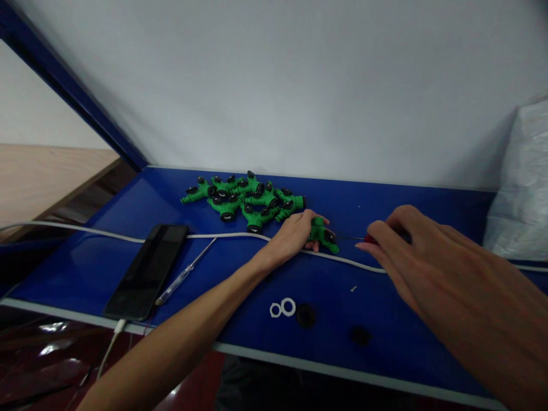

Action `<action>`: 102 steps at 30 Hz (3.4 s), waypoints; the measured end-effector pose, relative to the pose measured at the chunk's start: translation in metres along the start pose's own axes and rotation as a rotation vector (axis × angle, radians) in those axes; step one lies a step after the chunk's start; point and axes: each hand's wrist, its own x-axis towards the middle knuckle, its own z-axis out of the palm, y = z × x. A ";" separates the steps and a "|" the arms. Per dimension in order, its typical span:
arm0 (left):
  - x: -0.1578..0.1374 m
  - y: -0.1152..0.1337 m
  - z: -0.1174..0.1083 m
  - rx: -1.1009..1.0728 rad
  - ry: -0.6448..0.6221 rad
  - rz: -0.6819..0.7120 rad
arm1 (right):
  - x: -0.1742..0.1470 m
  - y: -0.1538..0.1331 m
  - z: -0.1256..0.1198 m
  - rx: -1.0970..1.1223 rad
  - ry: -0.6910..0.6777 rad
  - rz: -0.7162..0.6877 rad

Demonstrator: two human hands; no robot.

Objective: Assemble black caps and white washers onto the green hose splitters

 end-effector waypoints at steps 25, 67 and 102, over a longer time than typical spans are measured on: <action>-0.002 0.001 0.000 0.022 0.005 0.003 | -0.002 -0.003 0.002 0.135 0.000 -0.004; -0.001 -0.002 0.001 0.019 0.008 0.017 | -0.004 0.004 0.006 0.020 -0.012 -0.023; -0.004 0.004 0.002 -0.002 0.021 -0.011 | 0.005 0.006 0.004 0.111 -0.020 -0.069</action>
